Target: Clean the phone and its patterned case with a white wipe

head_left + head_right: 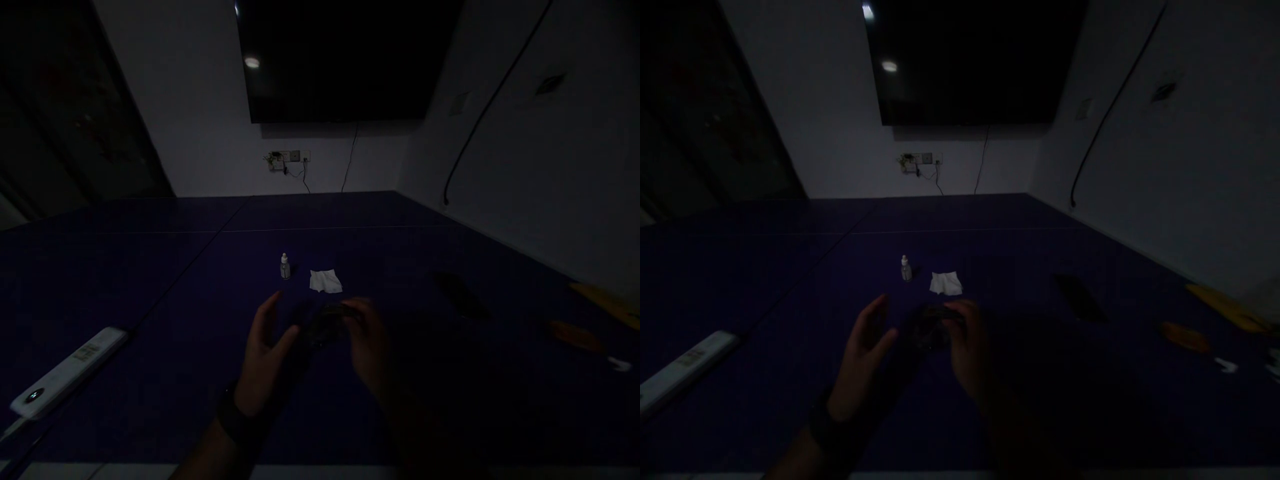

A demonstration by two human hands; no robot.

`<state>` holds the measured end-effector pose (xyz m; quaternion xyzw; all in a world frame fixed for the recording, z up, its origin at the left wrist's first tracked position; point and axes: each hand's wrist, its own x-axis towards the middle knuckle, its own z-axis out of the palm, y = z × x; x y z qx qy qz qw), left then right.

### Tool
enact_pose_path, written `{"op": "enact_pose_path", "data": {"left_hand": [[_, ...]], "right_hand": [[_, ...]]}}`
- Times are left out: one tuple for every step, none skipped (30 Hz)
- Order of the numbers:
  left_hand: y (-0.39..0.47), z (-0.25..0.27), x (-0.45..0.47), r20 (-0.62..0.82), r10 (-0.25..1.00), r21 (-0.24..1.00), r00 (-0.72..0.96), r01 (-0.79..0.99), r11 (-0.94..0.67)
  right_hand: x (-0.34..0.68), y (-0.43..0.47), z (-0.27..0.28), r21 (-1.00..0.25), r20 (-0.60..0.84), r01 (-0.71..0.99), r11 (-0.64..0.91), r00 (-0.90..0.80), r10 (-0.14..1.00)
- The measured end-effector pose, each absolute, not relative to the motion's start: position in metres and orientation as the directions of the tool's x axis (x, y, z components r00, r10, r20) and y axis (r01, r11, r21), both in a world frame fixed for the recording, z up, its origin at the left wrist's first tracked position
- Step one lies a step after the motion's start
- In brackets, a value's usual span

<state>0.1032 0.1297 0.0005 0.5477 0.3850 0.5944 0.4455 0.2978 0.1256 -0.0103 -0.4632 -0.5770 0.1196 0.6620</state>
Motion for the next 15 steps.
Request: {"op": "enact_pose_path", "data": {"left_hand": [[0.128, 0.005, 0.105, 0.369, 0.928, 0.929, 0.051, -0.025, -0.369], [0.126, 0.009, 0.108, 0.417, 0.903, 0.907, 0.109, 0.024, -0.421], [0.124, 0.014, 0.112, 0.442, 0.882, 0.889, 0.161, 0.054, -0.455], [0.122, 0.017, 0.116, 0.444, 0.869, 0.879, 0.217, 0.08, -0.469], [0.121, 0.019, 0.12, 0.456, 0.862, 0.871, 0.221, 0.091, -0.483], [0.12, 0.02, 0.123, 0.458, 0.861, 0.869, 0.22, 0.093, -0.486], [0.12, 0.019, 0.126, 0.457, 0.865, 0.872, 0.207, 0.089, -0.482], [0.121, 0.017, 0.128, 0.455, 0.872, 0.877, 0.18, 0.078, -0.474], [0.121, 0.013, 0.13, 0.45, 0.88, 0.885, 0.151, 0.059, -0.462], [0.122, 0.009, 0.131, 0.445, 0.888, 0.891, 0.119, 0.037, -0.452], [0.124, 0.005, 0.131, 0.44, 0.893, 0.896, 0.092, 0.013, -0.443], [0.125, 0.0, 0.131, 0.438, 0.896, 0.899, 0.068, -0.011, -0.438], [0.126, -0.004, 0.132, 0.437, 0.898, 0.899, 0.051, -0.024, -0.436], [0.127, -0.007, 0.132, 0.436, 0.899, 0.9, 0.038, -0.031, -0.435], [0.128, -0.01, 0.132, 0.436, 0.899, 0.9, 0.028, -0.033, -0.435]], "right_hand": [[0.298, 0.124, -0.008, -0.711, 0.691, 0.41, 0.571, 0.255, 0.677], [0.297, 0.122, -0.006, -0.675, 0.719, 0.435, 0.596, 0.207, 0.663], [0.297, 0.121, -0.006, -0.644, 0.741, 0.451, 0.618, 0.167, 0.65], [0.296, 0.12, -0.005, -0.624, 0.754, 0.456, 0.635, 0.138, 0.642], [0.295, 0.119, -0.006, -0.62, 0.757, 0.446, 0.645, 0.126, 0.641], [0.294, 0.118, -0.008, -0.636, 0.749, 0.425, 0.644, 0.135, 0.649], [0.293, 0.118, -0.011, -0.665, 0.728, 0.397, 0.632, 0.158, 0.667], [0.292, 0.118, -0.014, -0.7, 0.702, 0.369, 0.612, 0.192, 0.686], [0.291, 0.119, -0.018, -0.736, 0.668, 0.343, 0.584, 0.227, 0.709], [0.291, 0.12, -0.021, -0.772, 0.63, 0.313, 0.553, 0.261, 0.731], [0.29, 0.121, -0.025, -0.808, 0.586, 0.275, 0.521, 0.287, 0.758], [0.289, 0.123, -0.028, -0.841, 0.54, 0.228, 0.491, 0.297, 0.787], [0.289, 0.125, -0.03, -0.868, 0.497, 0.178, 0.464, 0.289, 0.818], [0.288, 0.126, -0.032, -0.887, 0.461, 0.133, 0.442, 0.27, 0.845], [0.287, 0.128, -0.033, -0.899, 0.438, 0.104, 0.426, 0.248, 0.864]]}}
